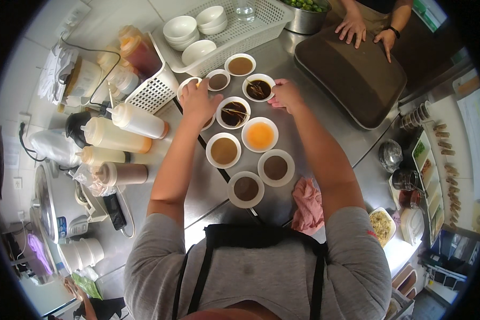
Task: Filling small sauce cups with various condiments and arranging them on a counter in a kitchen.
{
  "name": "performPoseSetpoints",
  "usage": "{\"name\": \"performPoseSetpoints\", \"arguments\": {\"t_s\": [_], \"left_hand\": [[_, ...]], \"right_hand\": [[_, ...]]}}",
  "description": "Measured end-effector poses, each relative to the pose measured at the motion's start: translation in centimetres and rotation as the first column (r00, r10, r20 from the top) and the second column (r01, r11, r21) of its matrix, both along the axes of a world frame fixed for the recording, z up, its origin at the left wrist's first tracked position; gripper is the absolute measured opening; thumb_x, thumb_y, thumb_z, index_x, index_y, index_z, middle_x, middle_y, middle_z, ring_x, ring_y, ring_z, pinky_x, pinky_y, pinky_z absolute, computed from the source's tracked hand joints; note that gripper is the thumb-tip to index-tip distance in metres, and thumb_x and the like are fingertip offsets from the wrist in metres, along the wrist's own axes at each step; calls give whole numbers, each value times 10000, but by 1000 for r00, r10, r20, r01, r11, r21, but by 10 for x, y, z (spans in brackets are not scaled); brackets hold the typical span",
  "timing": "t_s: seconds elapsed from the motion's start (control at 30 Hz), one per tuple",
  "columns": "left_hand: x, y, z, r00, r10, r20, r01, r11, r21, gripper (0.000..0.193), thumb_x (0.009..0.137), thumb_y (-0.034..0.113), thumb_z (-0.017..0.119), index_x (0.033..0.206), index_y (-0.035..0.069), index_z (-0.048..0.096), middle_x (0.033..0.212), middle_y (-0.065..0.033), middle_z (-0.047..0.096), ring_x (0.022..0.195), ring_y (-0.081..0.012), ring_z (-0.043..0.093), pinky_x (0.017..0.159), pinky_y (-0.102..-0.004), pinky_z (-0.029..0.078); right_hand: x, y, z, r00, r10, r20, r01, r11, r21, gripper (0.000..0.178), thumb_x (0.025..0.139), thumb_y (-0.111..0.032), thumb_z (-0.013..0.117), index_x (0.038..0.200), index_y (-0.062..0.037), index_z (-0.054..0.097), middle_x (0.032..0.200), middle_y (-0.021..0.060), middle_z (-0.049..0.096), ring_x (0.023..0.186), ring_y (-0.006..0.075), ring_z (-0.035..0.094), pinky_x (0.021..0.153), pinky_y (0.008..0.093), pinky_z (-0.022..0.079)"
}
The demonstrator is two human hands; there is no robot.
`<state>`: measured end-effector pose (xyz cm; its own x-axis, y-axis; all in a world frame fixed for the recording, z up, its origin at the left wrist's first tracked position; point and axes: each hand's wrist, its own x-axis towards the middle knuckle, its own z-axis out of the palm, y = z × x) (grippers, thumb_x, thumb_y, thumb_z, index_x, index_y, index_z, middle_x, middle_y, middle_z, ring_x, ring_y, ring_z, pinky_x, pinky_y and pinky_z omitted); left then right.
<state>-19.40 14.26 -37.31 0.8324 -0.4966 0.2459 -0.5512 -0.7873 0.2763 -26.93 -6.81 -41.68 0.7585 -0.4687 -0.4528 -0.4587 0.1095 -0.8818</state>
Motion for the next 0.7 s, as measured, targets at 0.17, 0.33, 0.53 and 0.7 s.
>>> {"name": "performPoseSetpoints", "arguments": {"t_s": [0.17, 0.33, 0.53, 0.7], "left_hand": [[-22, 33, 5, 999, -29, -46, 27, 999, -45, 544, 652, 322, 610, 1120, 103, 439, 1154, -157, 359, 1076, -314, 307, 871, -427, 254], [-38, 62, 3, 998, -44, -48, 41, 998, -56, 525, 653, 278, 622, 1109, 87, 443, 1146, -157, 355, 1076, -306, 302, 880, -405, 244], [-43, 87, 3, 996, 0, -94, -10, 994, -113, 513, 650, 259, 629, 1102, 92, 450, 1137, -163, 359, 1065, -317, 309, 880, -411, 243], [-42, 98, -1, 990, 11, -138, -29, 991, -131, 510, 652, 257, 627, 1099, 87, 449, 1129, -169, 362, 1060, -327, 313, 880, -413, 246]], "right_hand": [[8, -17, 4, 997, -69, 21, 70, 996, -55, 287, 724, -76, 440, 1006, -36, 472, 761, 79, 564, 569, 138, 567, 481, 239, 471], [25, -34, 3, 987, -156, 30, 157, 987, -43, 277, 713, -61, 435, 986, -40, 479, 757, 80, 564, 578, 150, 571, 501, 257, 479], [43, -47, 4, 974, -220, 57, 223, 973, -58, 266, 709, -32, 402, 964, -25, 477, 786, 88, 564, 602, 163, 575, 527, 280, 483], [60, -48, 0, 978, -206, 27, 207, 977, -57, 278, 713, -21, 403, 985, -17, 462, 802, 94, 554, 625, 163, 578, 518, 275, 483]]}}
